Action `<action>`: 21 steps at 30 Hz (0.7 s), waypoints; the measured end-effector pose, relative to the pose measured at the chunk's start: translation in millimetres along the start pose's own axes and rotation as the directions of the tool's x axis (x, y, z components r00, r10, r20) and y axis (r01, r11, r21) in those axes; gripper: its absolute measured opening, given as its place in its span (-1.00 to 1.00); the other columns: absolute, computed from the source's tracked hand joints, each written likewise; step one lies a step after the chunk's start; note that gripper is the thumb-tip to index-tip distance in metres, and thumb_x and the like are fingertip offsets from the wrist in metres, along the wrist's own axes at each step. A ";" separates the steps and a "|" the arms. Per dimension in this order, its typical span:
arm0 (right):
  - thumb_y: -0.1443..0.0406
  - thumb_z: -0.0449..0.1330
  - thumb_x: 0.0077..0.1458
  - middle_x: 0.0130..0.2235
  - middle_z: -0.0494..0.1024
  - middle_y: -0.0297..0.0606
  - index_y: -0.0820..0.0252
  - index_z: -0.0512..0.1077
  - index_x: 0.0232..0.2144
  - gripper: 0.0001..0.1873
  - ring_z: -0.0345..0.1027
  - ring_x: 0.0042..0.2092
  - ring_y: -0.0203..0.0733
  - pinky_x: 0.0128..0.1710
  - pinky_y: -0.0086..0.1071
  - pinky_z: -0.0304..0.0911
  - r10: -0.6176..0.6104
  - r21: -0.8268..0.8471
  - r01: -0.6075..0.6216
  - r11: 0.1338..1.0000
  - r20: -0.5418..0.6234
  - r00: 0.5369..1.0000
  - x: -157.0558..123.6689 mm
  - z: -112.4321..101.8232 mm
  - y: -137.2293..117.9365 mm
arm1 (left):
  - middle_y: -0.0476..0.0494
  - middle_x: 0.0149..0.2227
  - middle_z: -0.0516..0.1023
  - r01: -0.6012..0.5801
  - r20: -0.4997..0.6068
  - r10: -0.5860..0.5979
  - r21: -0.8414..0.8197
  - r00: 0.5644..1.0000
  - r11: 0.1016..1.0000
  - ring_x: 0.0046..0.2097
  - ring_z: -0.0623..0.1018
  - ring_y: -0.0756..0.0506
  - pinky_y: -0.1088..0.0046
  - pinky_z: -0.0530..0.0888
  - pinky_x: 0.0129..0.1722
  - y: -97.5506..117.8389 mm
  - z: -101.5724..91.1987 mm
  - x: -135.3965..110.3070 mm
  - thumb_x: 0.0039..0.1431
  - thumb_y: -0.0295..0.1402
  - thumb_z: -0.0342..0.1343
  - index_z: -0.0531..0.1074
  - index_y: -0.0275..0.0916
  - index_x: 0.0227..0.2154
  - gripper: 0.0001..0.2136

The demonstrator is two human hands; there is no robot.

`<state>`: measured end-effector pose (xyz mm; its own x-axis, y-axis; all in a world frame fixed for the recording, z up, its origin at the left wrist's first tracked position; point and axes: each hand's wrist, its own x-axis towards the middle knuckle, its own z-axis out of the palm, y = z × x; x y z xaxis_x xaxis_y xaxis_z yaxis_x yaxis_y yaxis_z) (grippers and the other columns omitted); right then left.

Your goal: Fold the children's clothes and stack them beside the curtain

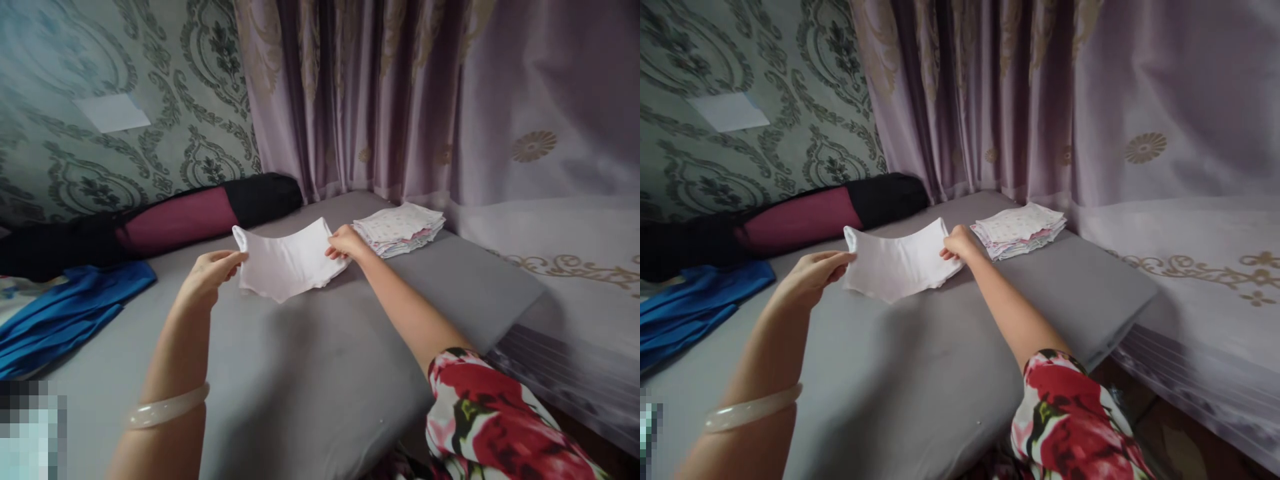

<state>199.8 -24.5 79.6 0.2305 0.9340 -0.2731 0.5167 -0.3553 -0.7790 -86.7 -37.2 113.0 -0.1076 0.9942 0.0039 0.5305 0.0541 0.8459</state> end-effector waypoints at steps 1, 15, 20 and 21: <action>0.44 0.04 0.20 -0.36 0.65 -0.09 0.43 0.35 -0.07 -0.75 0.44 -0.58 -0.38 -0.72 -0.62 0.08 0.007 0.015 -0.007 1.000 -0.030 1.000 -0.8 -13.3 0.4 | 0.02 -0.63 0.32 0.006 0.051 -0.002 -0.090 0.999 0.996 -0.56 0.27 0.05 0.52 0.22 -0.54 7.1 7.9 -1.6 -0.22 -0.18 0.21 0.46 -0.24 -0.59 -0.79; 0.48 0.23 0.05 -0.30 0.61 0.00 0.42 0.40 -0.10 -0.69 0.50 -0.49 -0.20 -0.69 -0.53 0.26 0.027 0.070 0.012 0.997 -0.528 0.849 8.8 -175.1 32.8 | 0.00 -0.52 0.43 0.085 0.280 0.084 -0.541 0.956 0.837 -0.56 0.29 0.12 0.58 0.13 -0.57 96.3 155.4 4.4 -0.14 -0.33 0.26 0.49 -0.30 -0.51 -0.86; 0.43 0.27 0.02 -0.25 0.57 -0.03 0.35 0.39 -0.01 -0.56 0.54 -0.34 -0.06 -0.54 -0.34 0.46 -0.042 -0.053 0.011 0.999 -0.625 0.780 22.8 -211.6 52.9 | 0.00 -0.51 0.45 0.122 0.338 0.099 -0.575 0.936 0.809 -0.57 0.29 0.13 0.58 0.13 -0.57 119.9 202.2 7.2 -0.07 -0.36 0.26 0.50 -0.30 -0.48 -0.88; 0.43 0.27 0.02 -0.23 0.56 -0.02 0.34 0.40 0.00 -0.56 0.54 -0.31 -0.03 -0.51 -0.30 0.47 -0.059 -0.095 -0.001 0.995 -0.629 0.776 24.2 -216.7 54.5 | 0.00 -0.51 0.45 0.132 0.348 0.097 -0.577 0.932 0.806 -0.57 0.29 0.12 0.57 0.12 -0.58 123.8 210.3 7.6 -0.05 -0.36 0.25 0.50 -0.30 -0.47 -0.89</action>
<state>412.2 -29.6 152.9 0.6666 0.7211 0.1888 0.5922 -0.3585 -0.7216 155.0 -3.3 105.6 0.2438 0.9647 -0.0997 -0.0722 0.1206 0.9901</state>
